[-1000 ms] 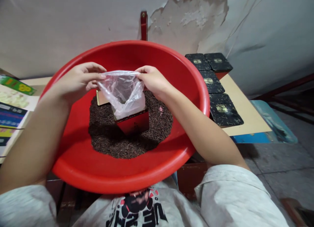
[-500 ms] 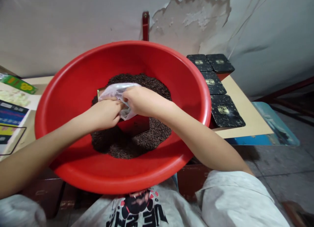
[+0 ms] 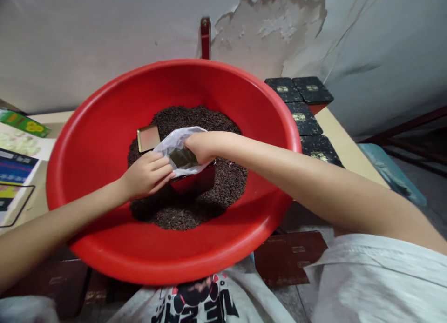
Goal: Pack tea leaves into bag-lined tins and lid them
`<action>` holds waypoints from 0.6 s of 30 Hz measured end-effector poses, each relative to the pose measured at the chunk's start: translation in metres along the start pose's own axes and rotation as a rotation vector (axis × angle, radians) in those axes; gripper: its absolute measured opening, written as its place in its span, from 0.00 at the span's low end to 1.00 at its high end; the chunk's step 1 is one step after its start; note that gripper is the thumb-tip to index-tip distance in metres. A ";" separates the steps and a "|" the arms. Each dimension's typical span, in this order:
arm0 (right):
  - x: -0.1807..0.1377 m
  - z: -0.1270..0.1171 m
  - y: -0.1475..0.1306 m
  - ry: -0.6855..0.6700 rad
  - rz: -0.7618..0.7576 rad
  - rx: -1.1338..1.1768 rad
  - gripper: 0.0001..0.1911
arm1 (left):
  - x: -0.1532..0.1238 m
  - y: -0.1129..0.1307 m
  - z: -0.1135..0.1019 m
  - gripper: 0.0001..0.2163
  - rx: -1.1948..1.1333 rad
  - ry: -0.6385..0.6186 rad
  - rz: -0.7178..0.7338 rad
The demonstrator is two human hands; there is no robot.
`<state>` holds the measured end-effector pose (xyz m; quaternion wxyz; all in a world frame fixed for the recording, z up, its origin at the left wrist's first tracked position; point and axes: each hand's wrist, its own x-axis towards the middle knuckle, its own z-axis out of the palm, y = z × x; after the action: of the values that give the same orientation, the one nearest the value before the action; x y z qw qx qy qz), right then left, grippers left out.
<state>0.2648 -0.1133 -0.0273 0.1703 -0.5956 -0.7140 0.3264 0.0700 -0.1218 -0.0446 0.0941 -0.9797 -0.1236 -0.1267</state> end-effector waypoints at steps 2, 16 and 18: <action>-0.004 -0.006 0.003 -0.152 -0.126 -0.276 0.16 | -0.015 -0.003 0.000 0.17 0.066 0.200 0.082; -0.038 -0.032 -0.025 0.110 -0.237 -0.592 0.07 | 0.056 0.007 -0.074 0.12 -0.406 -0.488 -0.552; -0.036 -0.034 -0.020 0.265 -0.090 -0.544 0.19 | 0.078 0.008 -0.059 0.09 -0.323 -0.703 -0.522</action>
<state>0.2797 -0.1404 0.0157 0.1104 -0.6244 -0.7725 0.0351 0.1319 -0.1253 0.0318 -0.1422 -0.9014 -0.3692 0.1759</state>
